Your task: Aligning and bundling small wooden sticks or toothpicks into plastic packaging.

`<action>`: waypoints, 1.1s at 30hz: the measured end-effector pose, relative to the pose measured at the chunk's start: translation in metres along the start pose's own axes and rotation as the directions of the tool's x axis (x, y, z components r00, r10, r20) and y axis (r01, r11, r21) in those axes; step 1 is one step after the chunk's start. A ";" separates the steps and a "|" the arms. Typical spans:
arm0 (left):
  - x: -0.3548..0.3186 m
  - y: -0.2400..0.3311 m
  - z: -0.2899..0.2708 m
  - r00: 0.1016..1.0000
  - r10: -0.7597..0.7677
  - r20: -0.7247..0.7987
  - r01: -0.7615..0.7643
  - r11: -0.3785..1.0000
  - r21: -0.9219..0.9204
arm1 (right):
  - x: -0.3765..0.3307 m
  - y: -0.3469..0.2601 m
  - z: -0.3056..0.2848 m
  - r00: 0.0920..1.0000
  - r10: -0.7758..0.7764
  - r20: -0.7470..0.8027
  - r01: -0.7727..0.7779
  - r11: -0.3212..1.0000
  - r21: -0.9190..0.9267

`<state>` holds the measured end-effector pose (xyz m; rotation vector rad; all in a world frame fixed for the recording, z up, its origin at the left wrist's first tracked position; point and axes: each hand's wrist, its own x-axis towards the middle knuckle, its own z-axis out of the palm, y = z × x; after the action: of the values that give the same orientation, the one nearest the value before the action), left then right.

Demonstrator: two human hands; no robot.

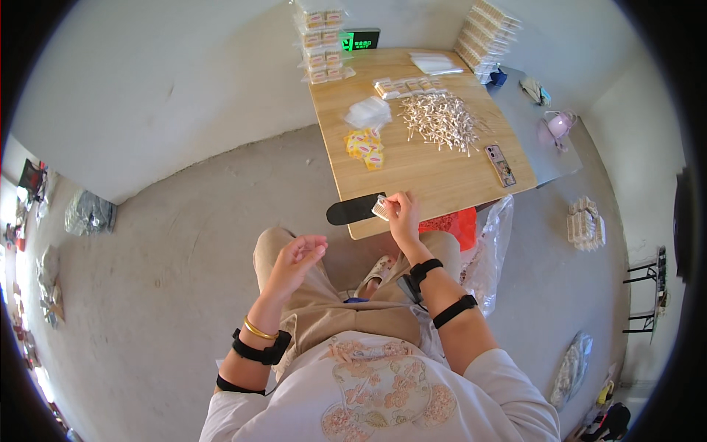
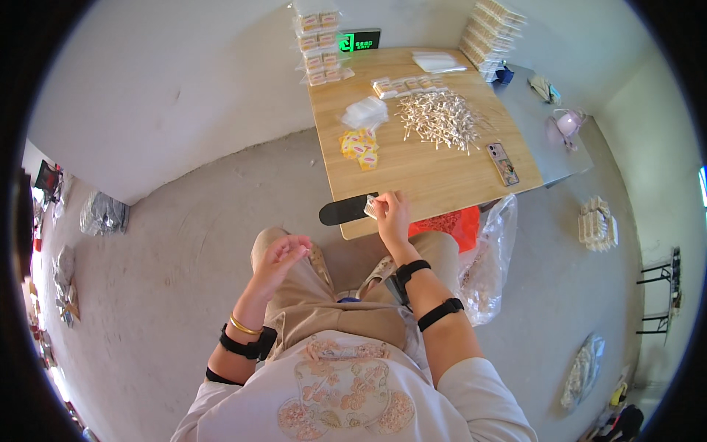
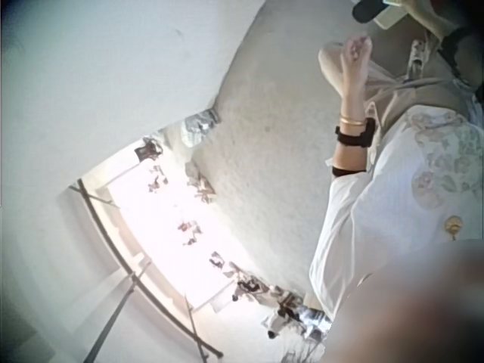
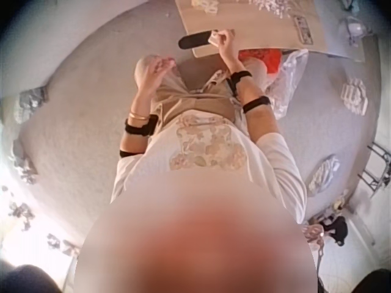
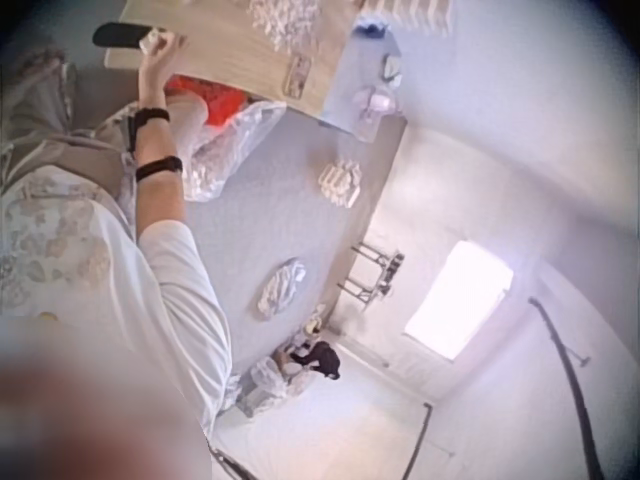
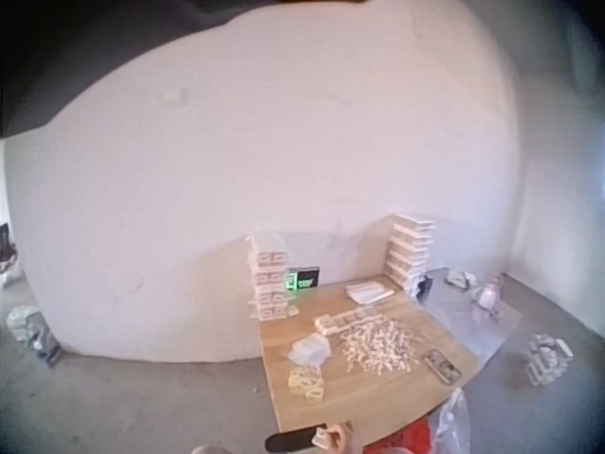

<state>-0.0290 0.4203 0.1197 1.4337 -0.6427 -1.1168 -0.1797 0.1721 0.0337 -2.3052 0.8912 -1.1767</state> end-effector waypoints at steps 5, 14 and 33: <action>0.016 0.008 0.024 1.000 0.018 -0.001 -0.018 1.000 -0.026 | 0.015 -0.022 -0.008 0.971 0.201 0.132 -0.237 0.897 0.374; 0.034 0.047 0.069 0.926 0.368 -0.083 -0.376 0.918 -0.122 | 0.023 -0.109 -0.079 0.832 0.188 0.522 -0.527 -0.024 0.849; -0.065 0.127 0.093 0.485 0.862 0.148 -0.770 0.341 0.540 | 0.003 -0.149 -0.136 0.941 -0.107 0.322 -0.280 0.290 0.915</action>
<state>-0.1112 0.4115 0.2689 1.3234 -1.4559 0.0588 -0.2372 0.2684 0.2013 -1.2824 0.0304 -0.8277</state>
